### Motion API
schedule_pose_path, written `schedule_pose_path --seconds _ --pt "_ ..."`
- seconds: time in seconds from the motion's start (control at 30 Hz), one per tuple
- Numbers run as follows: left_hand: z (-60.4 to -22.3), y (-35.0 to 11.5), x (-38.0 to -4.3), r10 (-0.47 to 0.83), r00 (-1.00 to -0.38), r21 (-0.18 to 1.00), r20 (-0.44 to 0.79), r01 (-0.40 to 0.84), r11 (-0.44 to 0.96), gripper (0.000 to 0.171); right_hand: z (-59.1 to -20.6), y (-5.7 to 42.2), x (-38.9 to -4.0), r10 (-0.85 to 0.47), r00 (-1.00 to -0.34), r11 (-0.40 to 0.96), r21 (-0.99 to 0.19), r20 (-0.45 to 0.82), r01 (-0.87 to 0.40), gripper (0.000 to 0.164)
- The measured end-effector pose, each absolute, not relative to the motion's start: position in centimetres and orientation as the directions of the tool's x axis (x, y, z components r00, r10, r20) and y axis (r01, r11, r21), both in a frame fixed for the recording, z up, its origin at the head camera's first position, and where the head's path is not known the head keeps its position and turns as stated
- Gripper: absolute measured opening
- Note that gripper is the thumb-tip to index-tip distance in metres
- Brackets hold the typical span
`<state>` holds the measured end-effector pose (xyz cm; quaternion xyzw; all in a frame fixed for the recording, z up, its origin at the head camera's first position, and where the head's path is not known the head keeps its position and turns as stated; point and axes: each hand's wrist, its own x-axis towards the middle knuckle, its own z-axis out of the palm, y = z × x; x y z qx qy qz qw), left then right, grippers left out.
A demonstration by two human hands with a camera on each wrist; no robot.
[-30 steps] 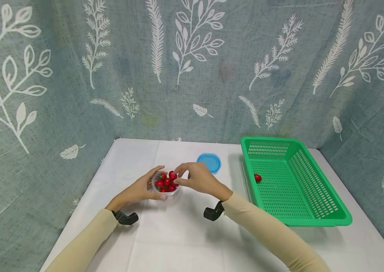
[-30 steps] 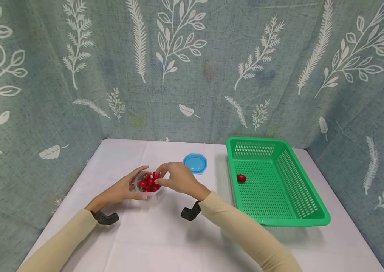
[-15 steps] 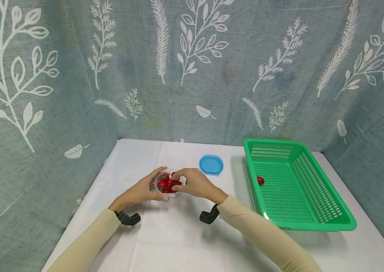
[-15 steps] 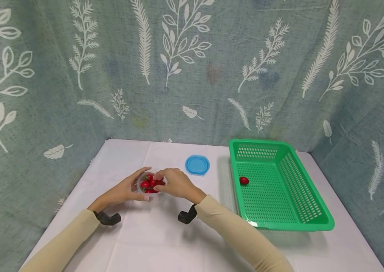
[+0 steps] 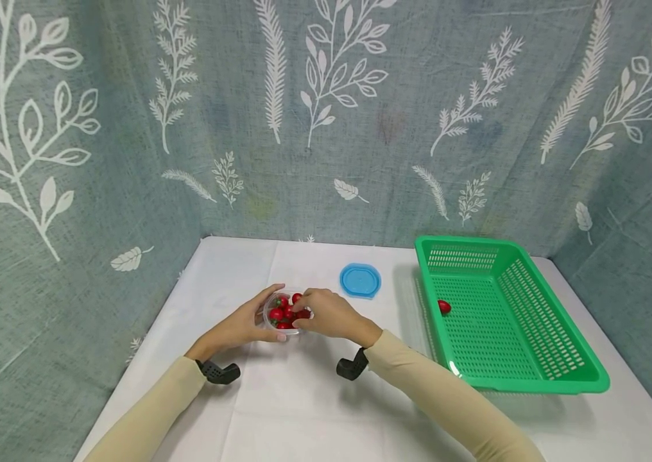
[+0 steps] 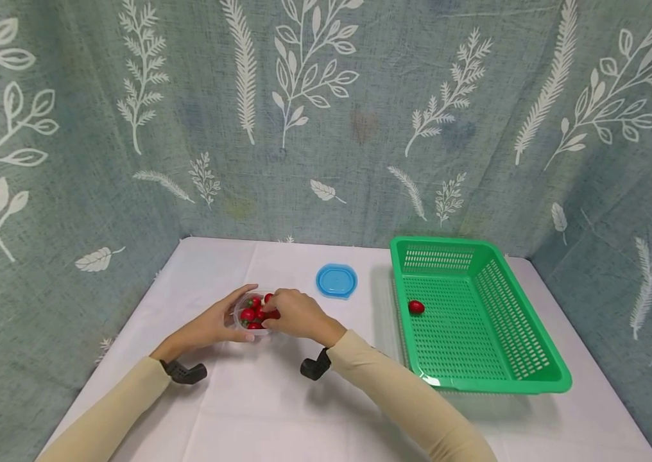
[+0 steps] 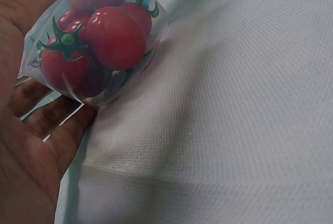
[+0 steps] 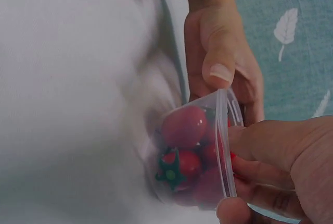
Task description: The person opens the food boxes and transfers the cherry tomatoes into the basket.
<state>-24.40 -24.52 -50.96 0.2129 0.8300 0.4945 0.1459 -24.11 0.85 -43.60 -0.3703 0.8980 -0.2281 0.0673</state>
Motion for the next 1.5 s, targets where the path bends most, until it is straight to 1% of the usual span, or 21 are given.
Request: schedule_pose_path --seconds 0.27,0.43,0.53,0.93,1.1,1.3,1.5 --pt "-50.97 -24.42 -24.43 0.499 -0.866 0.883 -0.025 0.215 0.418 0.109 -43.78 1.04 -24.26 -0.708 -0.706 0.636 -0.408 0.030 -0.655 0.025" --pt "-50.91 -24.42 -24.41 0.504 -0.863 0.887 -0.023 0.215 0.409 0.108 -43.73 0.99 -24.11 -0.699 -0.715 0.657 -0.388 0.009 -0.647 0.021" --pt "-50.90 -24.47 -24.44 0.506 -0.862 0.886 -0.020 0.219 0.408 0.108 -43.62 0.97 -24.04 -0.697 -0.717 0.662 -0.386 -0.001 -0.642 0.021" --pt "-50.83 -24.54 -24.37 0.511 -0.859 0.885 -0.021 0.222 0.410 0.108 -43.98 1.12 -24.35 -0.741 -0.671 0.578 -0.501 0.007 -0.644 0.021" --pt "-50.93 -24.47 -24.37 0.523 -0.852 0.882 -0.014 0.236 0.408 0.110 -44.16 1.21 -24.58 -0.742 -0.670 0.558 -0.539 0.016 -0.631 0.018" --pt "-51.04 -24.52 -24.46 0.520 -0.854 0.879 -0.014 0.238 0.414 0.111 -44.04 1.37 -24.85 -0.727 -0.687 0.541 -0.605 0.013 -0.584 0.015" --pt "-50.97 -24.53 -24.38 0.519 -0.855 0.878 -0.016 0.237 0.417 0.110 -44.02 1.44 -24.95 -0.730 -0.683 0.541 -0.614 -0.005 -0.575 0.012"
